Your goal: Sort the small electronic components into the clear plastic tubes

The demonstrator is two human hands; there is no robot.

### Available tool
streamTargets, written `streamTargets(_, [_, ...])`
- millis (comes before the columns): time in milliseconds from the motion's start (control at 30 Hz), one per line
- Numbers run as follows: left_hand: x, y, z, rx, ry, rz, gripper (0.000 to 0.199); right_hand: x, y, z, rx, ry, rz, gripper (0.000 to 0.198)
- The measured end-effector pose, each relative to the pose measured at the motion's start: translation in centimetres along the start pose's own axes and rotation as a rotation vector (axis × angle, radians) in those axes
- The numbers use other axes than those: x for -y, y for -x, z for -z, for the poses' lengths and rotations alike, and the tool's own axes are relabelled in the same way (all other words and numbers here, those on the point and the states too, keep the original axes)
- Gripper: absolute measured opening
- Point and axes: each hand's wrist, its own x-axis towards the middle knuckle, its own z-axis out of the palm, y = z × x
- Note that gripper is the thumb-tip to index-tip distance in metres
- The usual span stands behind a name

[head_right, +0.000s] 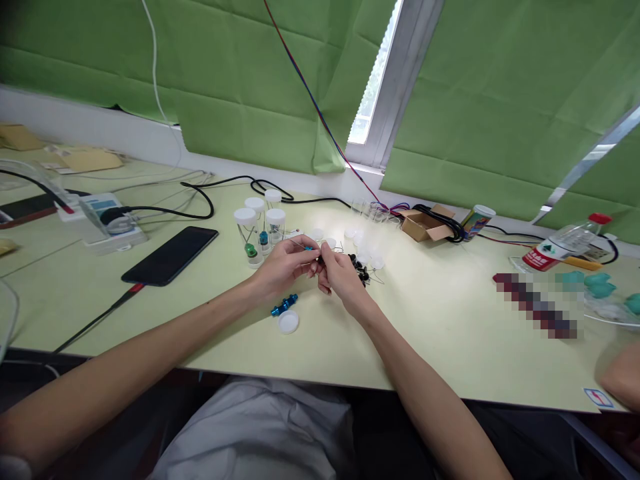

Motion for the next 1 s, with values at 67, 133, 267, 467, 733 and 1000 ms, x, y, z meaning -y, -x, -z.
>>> streamTargets(67, [-0.03,0.01,-0.03,-0.001,0.000,0.001,0.012,0.01,0.01,-0.04,-0.005,0.019,0.007,0.062])
streamTargets(133, [-0.09,0.05,-0.09,-0.002,-0.005,0.000,0.012,0.01,0.02,-0.07,-0.006,0.031,0.013,0.061])
streamTargets(267, [-0.21,0.13,-0.20,-0.005,-0.017,0.004,0.011,-0.04,0.03,-0.09,-0.005,0.045,0.019,0.062])
streamTargets(467, [-0.12,0.03,-0.03,0.001,-0.030,0.002,0.010,-0.17,-0.01,-0.13,-0.001,0.064,0.014,0.063])
streamTargets(733, [0.16,-0.02,0.37,0.042,-0.075,-0.025,0.010,-0.15,0.12,-0.09,0.014,0.095,0.005,0.063])
streamTargets(1000, [0.18,-0.02,0.40,0.047,-0.096,-0.029,0.011,-0.13,0.17,-0.12,0.020,0.139,0.013,0.064])
